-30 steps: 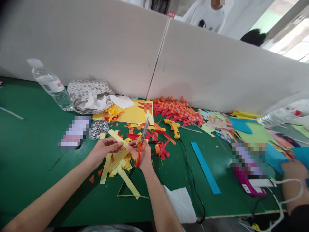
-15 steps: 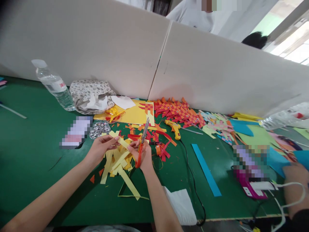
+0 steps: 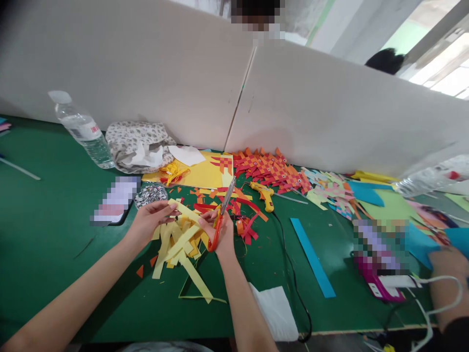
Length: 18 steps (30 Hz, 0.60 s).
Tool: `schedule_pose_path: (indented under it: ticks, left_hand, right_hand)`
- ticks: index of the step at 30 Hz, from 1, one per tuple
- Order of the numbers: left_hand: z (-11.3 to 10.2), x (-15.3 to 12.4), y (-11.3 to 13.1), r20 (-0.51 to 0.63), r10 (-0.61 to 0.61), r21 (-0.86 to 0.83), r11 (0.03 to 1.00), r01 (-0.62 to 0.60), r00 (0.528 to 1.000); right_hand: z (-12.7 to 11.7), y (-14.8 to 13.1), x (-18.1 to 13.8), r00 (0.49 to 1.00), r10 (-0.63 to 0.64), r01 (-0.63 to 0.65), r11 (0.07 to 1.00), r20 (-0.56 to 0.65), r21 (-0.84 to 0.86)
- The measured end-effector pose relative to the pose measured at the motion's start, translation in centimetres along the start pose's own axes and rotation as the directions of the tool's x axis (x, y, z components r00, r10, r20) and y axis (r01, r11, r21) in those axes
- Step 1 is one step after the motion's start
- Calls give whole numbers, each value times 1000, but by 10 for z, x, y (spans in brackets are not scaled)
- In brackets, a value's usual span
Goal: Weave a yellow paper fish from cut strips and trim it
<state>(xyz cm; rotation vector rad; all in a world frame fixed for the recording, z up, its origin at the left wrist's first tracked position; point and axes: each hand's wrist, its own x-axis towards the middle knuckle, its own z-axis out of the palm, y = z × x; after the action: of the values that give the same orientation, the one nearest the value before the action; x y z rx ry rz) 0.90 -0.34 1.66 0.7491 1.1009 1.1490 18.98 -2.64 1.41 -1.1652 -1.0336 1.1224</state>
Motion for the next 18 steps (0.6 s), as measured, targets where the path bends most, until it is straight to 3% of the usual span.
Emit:
schedule_pose_path:
  ticks: [18]
  left_hand:
    - [1, 0, -1, 7, 32, 28, 999, -32, 999]
  right_hand:
    - [2, -2, -1, 1000, 8, -8, 1000, -8, 2]
